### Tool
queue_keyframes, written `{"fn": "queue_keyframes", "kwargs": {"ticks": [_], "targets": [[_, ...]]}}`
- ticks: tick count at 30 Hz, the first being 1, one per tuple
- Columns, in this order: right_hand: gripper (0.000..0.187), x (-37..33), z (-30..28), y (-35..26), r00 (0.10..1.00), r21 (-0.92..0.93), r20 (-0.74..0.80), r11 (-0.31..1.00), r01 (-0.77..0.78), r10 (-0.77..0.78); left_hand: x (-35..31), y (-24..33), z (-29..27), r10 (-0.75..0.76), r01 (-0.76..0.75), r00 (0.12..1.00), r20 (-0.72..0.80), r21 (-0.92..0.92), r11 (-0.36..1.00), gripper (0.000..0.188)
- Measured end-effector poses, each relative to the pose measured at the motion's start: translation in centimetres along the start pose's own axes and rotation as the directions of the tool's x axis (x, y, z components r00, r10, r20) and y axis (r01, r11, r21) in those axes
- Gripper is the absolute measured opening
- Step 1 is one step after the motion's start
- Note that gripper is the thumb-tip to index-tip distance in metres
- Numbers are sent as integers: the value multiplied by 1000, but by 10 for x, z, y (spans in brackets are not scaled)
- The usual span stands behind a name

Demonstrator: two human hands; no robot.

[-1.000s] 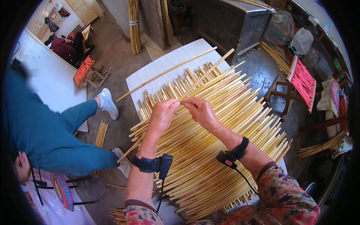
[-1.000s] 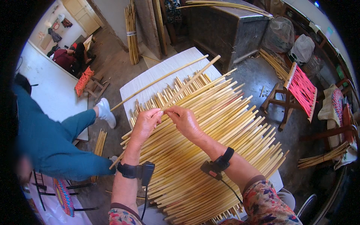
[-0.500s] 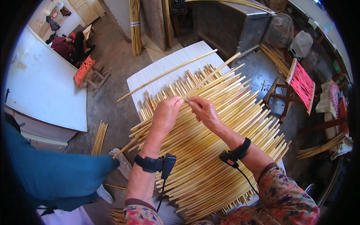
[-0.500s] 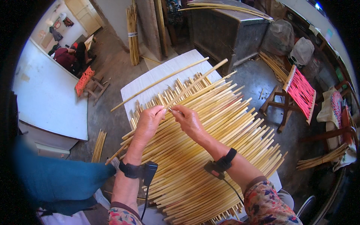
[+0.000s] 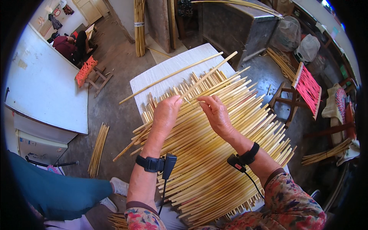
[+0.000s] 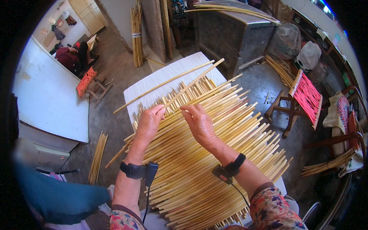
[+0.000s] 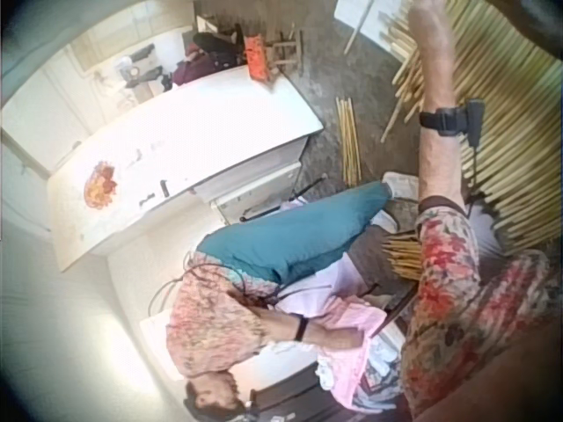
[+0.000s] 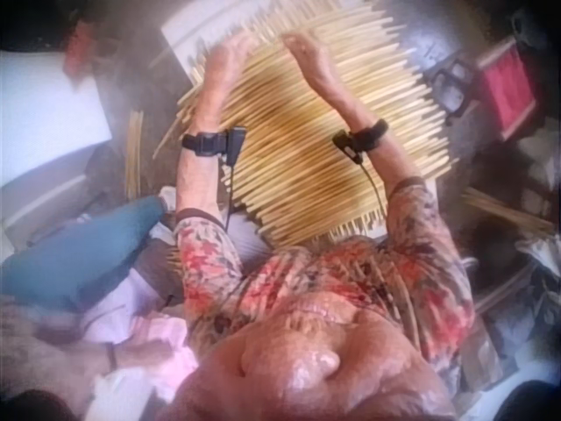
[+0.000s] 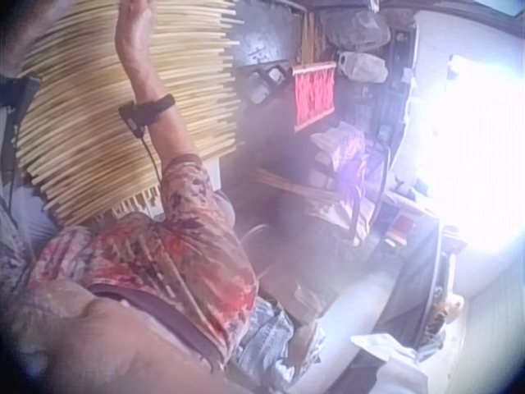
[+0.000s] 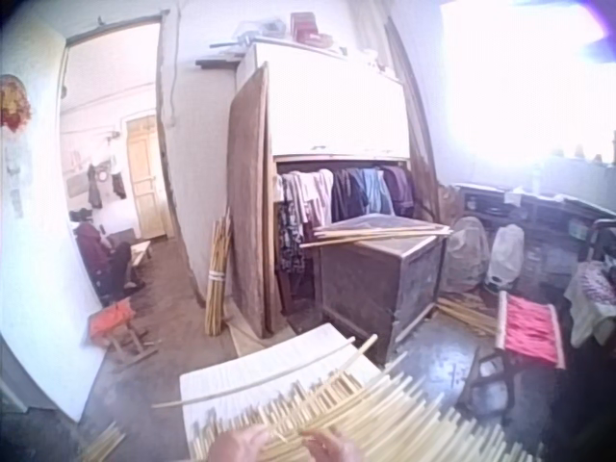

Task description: The person assembles long bamboo sticks into a flat row on a table, aligning them and occasionally picking up or rearranging sticks from a pile.

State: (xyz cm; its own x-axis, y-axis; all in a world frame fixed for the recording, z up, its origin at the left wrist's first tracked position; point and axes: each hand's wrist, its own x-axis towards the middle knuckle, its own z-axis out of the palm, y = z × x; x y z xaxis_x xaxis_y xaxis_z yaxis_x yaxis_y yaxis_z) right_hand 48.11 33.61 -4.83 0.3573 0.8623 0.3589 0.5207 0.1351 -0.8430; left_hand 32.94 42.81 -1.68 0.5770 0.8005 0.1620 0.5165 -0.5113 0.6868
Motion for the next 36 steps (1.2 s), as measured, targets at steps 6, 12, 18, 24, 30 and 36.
{"fn": "queue_keyframes", "kwargs": {"ticks": [6, 12, 18, 24, 30, 36], "targets": [[18, 14, -3, -17, 942, 116, 245, 958, -261, 227, 7, 4, 2, 2, -2, 1000, -8, -10, 1000, 22], [18, 13, 0, -6, 904, 238, 308, 896, -374, 296, 8, 7, 5, 85, -85, 996, 4, 21, 996, 22], [17, 13, 1, 0, 939, 180, 270, 946, -269, 215, 7, 6, 9, 89, -88, 996, -15, 32, 996, 20], [19, 20, -2, -9, 914, 148, 273, 925, -349, 301, 5, 13, 17, 113, -111, 993, -22, 65, 992, 17], [17, 28, 2, -5, 839, 290, 359, 806, -516, 408, 6, 10, 23, 170, -164, 985, -21, 163, 973, 17], [22, 35, 5, -6, 764, 372, 448, 680, -631, 464, 9, 9, 19, 203, -196, 979, -11, 214, 957, 14]]}}
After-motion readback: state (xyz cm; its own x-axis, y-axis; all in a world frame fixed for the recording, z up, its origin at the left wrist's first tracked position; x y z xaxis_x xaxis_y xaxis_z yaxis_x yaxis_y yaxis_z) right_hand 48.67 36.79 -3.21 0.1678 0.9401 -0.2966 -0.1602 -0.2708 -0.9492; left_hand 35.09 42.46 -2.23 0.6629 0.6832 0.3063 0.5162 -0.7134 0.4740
